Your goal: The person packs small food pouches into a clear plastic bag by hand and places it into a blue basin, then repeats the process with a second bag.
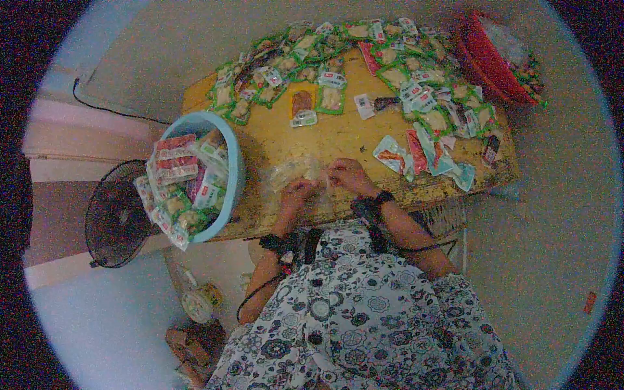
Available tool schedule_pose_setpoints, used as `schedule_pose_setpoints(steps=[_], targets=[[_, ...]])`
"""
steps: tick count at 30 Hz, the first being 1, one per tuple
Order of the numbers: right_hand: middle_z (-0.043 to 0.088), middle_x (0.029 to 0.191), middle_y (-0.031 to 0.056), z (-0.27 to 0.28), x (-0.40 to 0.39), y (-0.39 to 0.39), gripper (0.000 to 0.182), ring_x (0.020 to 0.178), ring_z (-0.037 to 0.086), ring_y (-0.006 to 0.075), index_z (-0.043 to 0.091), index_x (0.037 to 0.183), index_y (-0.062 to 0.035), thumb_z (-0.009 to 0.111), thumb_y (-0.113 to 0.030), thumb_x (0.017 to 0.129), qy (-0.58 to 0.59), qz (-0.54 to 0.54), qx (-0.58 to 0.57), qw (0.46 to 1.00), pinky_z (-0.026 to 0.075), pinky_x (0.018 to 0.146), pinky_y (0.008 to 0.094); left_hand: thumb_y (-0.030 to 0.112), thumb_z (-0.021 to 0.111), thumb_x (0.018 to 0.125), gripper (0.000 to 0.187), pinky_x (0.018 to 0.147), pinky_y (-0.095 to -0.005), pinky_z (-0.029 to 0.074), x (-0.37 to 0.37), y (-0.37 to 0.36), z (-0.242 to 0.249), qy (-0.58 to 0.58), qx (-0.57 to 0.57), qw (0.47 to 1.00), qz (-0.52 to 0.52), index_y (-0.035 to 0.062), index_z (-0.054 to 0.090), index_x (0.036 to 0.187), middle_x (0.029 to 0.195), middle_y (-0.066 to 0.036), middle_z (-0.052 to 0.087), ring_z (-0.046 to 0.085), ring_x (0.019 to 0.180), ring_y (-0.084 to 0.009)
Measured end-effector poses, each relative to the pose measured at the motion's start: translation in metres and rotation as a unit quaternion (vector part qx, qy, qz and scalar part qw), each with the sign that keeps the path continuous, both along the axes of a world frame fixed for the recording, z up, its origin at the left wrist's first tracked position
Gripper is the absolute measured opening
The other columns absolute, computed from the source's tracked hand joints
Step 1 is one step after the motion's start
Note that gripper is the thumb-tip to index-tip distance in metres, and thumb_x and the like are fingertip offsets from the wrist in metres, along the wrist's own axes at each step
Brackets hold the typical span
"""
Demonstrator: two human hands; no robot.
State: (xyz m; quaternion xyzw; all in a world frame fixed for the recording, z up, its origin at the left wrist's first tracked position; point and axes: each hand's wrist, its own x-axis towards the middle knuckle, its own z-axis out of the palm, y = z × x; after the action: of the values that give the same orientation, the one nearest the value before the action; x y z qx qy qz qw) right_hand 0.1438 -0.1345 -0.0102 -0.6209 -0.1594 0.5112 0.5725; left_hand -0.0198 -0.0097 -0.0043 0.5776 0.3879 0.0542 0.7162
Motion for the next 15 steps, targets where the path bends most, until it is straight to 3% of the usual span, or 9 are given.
schedule_pose_setpoints(steps=[4, 6, 8, 10, 11, 14, 15], targets=[[0.062, 0.073, 0.0030, -0.052, 0.002, -0.014, 0.006, 0.065, 0.058, 0.0100, 0.063, 0.083, -0.0024, 0.062, -0.007, 0.087, -0.187, 0.013, -0.002, 0.982, 0.048, 0.059, 0.0268, 0.020, 0.069, 0.084, 0.015, 0.068, -0.0250, 0.046, -0.005, 0.000, -0.004, 0.052, -0.007, 0.999, -0.003, 0.0046, 0.069, 0.084, 0.078, 0.001, 0.065, 0.056, 0.072, -0.0081], [0.062, 0.073, 0.0031, -0.081, 0.001, -0.016, 0.007, 0.064, 0.058, 0.0096, 0.061, 0.081, -0.0024, 0.062, -0.007, 0.086, -0.245, 0.007, -0.018, 0.969, 0.048, 0.058, 0.0269, 0.018, 0.070, 0.083, 0.014, 0.068, -0.0258, 0.046, -0.003, -0.008, -0.015, -0.014, -0.041, 0.999, 0.025, 0.0046, 0.069, 0.083, 0.077, 0.001, 0.064, 0.056, 0.073, -0.0083], [0.063, 0.075, 0.0030, -0.055, 0.004, -0.015, 0.010, 0.064, 0.058, 0.0095, 0.058, 0.079, -0.0029, 0.063, -0.009, 0.086, -0.283, 0.045, -0.002, 0.958, 0.048, 0.058, 0.0269, 0.017, 0.070, 0.081, 0.012, 0.067, -0.0262, 0.046, -0.004, -0.010, -0.022, -0.006, -0.028, 0.999, 0.022, 0.0048, 0.069, 0.083, 0.078, 0.001, 0.064, 0.056, 0.074, -0.0085], [0.060, 0.072, 0.0041, -0.036, 0.004, -0.014, 0.012, 0.066, 0.059, 0.0136, 0.057, 0.080, -0.0054, 0.061, -0.014, 0.087, -0.232, 0.026, -0.020, 0.972, 0.049, 0.060, 0.0304, 0.015, 0.070, 0.080, 0.010, 0.067, -0.0263, 0.046, 0.000, -0.003, -0.024, 0.063, 0.032, 0.997, -0.010, 0.0052, 0.069, 0.083, 0.079, 0.001, 0.064, 0.056, 0.074, -0.0086], [0.058, 0.070, 0.0046, -0.029, 0.005, -0.015, 0.013, 0.067, 0.059, 0.0157, 0.057, 0.081, -0.0067, 0.059, -0.017, 0.088, -0.205, 0.020, -0.027, 0.978, 0.049, 0.061, 0.0321, 0.014, 0.070, 0.080, 0.009, 0.068, -0.0261, 0.046, 0.000, -0.007, -0.021, 0.047, 0.008, 0.999, 0.003, 0.0054, 0.069, 0.083, 0.079, 0.001, 0.064, 0.056, 0.074, -0.0089], [0.057, 0.072, 0.0026, -0.004, 0.011, -0.020, 0.012, 0.067, 0.056, 0.0138, 0.055, 0.084, -0.0060, 0.059, -0.016, 0.089, -0.109, -0.031, 0.023, 0.993, 0.048, 0.060, 0.0304, 0.012, 0.069, 0.080, 0.007, 0.069, -0.0255, 0.045, 0.001, -0.015, 0.004, 0.010, -0.026, 0.999, 0.029, 0.0060, 0.068, 0.083, 0.081, 0.000, 0.064, 0.056, 0.075, -0.0096], [0.057, 0.074, 0.0022, -0.004, 0.016, -0.023, 0.011, 0.068, 0.056, 0.0133, 0.054, 0.085, -0.0058, 0.058, -0.015, 0.089, -0.133, -0.036, 0.014, 0.990, 0.048, 0.060, 0.0297, 0.012, 0.068, 0.081, 0.006, 0.070, -0.0254, 0.045, 0.003, -0.016, 0.010, 0.010, -0.013, 1.000, 0.026, 0.0060, 0.068, 0.083, 0.082, 0.000, 0.064, 0.056, 0.075, -0.0098]])
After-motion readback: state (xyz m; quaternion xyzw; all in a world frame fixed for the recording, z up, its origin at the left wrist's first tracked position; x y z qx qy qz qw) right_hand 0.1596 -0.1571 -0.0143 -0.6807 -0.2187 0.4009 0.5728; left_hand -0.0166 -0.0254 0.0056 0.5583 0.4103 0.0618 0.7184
